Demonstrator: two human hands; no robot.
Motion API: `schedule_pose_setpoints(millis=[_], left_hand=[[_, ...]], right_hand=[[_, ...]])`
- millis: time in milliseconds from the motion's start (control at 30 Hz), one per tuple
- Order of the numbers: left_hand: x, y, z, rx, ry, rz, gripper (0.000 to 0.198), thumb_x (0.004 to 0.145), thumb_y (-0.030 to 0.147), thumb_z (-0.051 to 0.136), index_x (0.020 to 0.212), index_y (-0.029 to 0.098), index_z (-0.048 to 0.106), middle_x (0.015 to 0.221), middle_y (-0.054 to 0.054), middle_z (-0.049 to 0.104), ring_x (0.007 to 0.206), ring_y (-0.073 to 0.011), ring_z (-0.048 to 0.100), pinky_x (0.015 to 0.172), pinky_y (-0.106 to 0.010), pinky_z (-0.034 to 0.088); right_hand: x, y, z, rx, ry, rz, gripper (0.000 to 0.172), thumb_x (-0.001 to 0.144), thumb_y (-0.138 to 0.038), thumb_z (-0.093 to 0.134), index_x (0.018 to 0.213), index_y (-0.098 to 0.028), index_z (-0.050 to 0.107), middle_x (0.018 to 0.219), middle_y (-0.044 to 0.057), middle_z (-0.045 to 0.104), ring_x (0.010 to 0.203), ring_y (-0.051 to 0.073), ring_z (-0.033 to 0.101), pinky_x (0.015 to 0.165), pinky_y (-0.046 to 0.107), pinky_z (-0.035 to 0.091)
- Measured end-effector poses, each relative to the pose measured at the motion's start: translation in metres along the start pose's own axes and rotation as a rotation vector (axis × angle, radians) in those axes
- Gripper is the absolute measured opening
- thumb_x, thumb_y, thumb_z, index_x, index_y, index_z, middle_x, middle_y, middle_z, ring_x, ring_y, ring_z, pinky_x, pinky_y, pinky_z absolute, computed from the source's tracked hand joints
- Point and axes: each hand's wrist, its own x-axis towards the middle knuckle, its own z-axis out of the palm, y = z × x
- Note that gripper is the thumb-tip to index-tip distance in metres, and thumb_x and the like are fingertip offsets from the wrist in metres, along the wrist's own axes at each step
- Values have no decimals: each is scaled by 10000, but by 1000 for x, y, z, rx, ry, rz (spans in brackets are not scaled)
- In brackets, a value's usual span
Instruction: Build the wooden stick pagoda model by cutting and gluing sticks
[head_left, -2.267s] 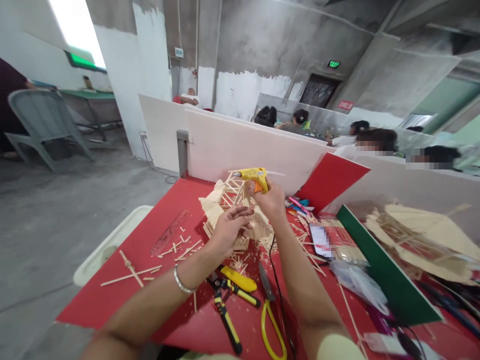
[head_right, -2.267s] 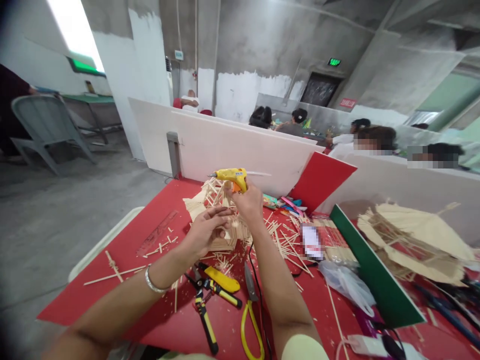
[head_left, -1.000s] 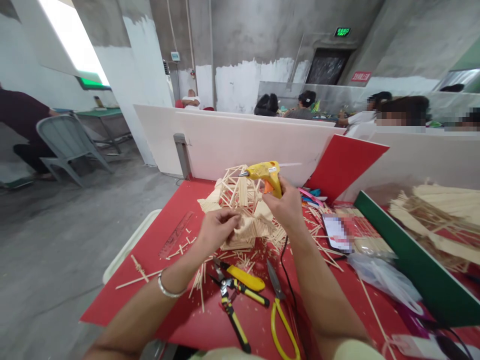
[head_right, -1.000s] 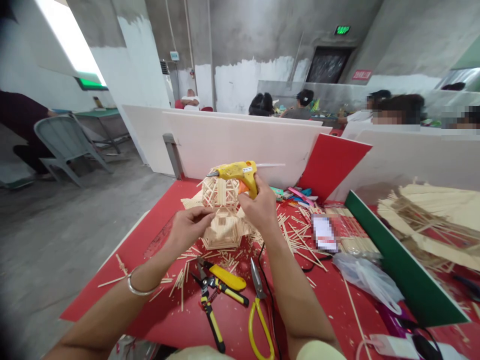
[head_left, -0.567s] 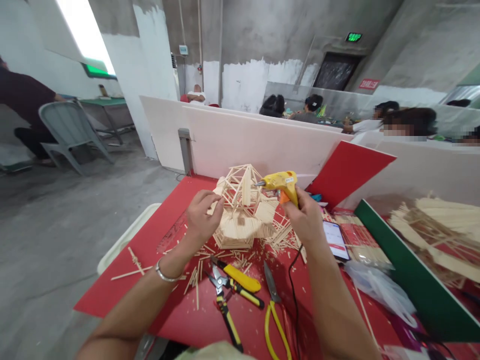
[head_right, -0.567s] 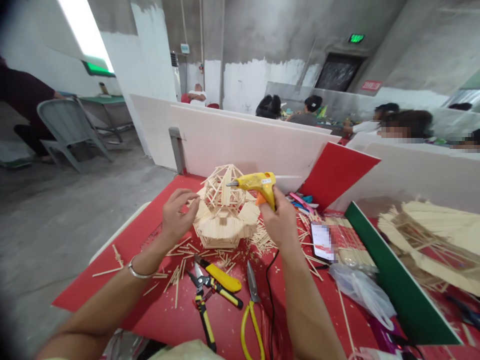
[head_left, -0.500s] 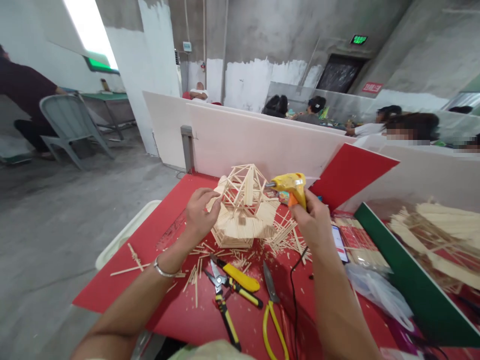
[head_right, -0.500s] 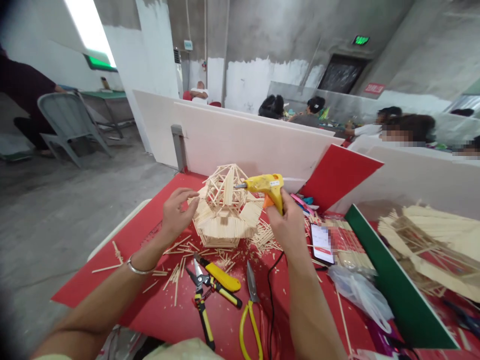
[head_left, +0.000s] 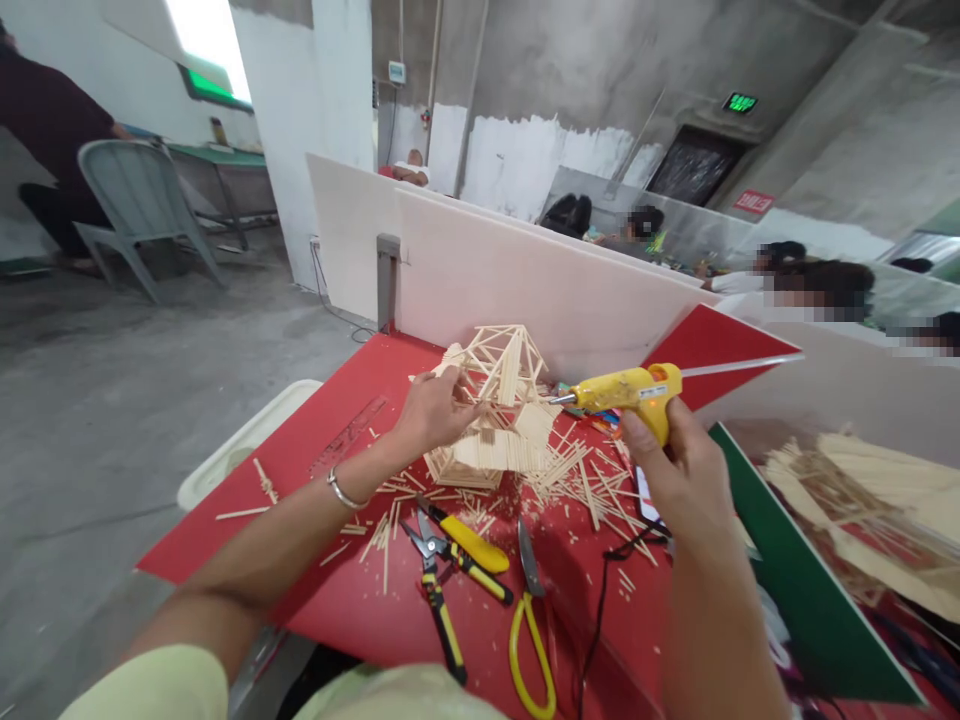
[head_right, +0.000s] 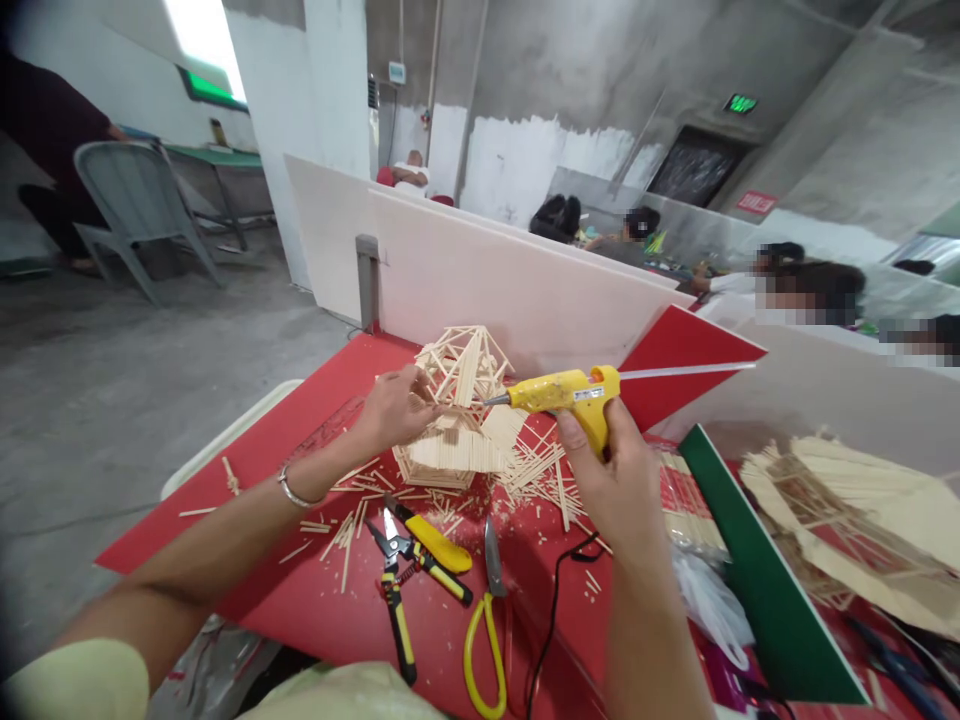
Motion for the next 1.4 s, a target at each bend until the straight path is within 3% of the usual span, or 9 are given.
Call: schedule_pose_setpoints(millis=[100, 200, 333, 500, 633, 800, 1067, 1233, 1400], left_hand=[[1, -3, 6, -62, -18, -22, 559, 695, 425, 783, 1185, 224, 607, 660, -3, 671, 808, -248, 653, 1039, -428, 317], [7, -6, 11, -74, -109, 3, 433, 741, 399, 736, 1129, 231, 645, 660, 8, 678, 777, -225, 653, 1046, -420, 307], [17, -2, 14, -22, -203, 65, 188, 782, 398, 683, 846, 223, 661, 649, -12, 668, 692, -210, 620, 841, -347, 419], [31, 13, 16, 44, -231, 94, 257, 755, 382, 699, 945, 213, 659, 690, -23, 678, 702, -207, 615, 660, -276, 403], [48, 29, 15, 153, -274, 233, 323, 710, 239, 660, 1031, 200, 658, 713, -16, 697, 717, -200, 624, 739, -298, 418], [66, 55, 23, 352, -357, 474, 222, 731, 271, 603, 935, 195, 645, 746, -41, 696, 692, -199, 594, 768, -347, 409], [56, 100, 51, 413, -424, 573, 212, 747, 228, 580, 946, 203, 648, 778, -61, 678, 733, -230, 600, 731, -350, 388], [48, 114, 55, 404, -453, 539, 221, 751, 147, 543, 946, 176, 642, 786, -85, 676, 711, -227, 599, 691, -345, 377], [47, 118, 57, 377, -474, 546, 179, 748, 116, 535, 890, 163, 634, 785, -94, 686, 702, -209, 583, 688, -340, 371]], right_hand=[[-2, 0, -5, -122, 41, 48, 352, 847, -573, 571, 893, -224, 591, 619, -33, 506, 533, 120, 421, 523, 269, 331], [-3, 1, -11, -177, 75, 26, 369, 875, -589, 528, 819, -226, 566, 590, -37, 499, 522, 115, 407, 533, 273, 314], [-7, 1, -22, -247, 97, -20, 382, 884, -583, 526, 751, -226, 516, 617, -25, 541, 556, 119, 449, 555, 273, 310], [-14, 0, -43, -291, 98, -38, 364, 903, -570, 503, 795, -224, 544, 656, -13, 561, 574, 125, 450, 576, 280, 321], [-17, -1, -59, -330, 102, -13, 355, 895, -567, 515, 803, -225, 536, 650, -21, 553, 552, 120, 443, 570, 276, 327], [-20, 2, -74, -459, 161, -40, 394, 902, -564, 495, 723, -218, 438, 627, -41, 478, 567, 107, 396, 576, 260, 290], [-2, 5, -85, -949, 204, -32, 510, 776, -700, 563, 864, -197, 545, 711, 22, 543, 620, 157, 431, 581, 283, 209], [14, 9, -80, -1205, 191, -171, 427, 863, -562, 515, 1001, -163, 580, 858, 73, 623, 688, 177, 502, 579, 296, 182], [26, 14, -71, -1267, 151, -306, 388, 900, -452, 480, 1131, -155, 575, 924, 80, 633, 717, 168, 505, 575, 311, 165]])
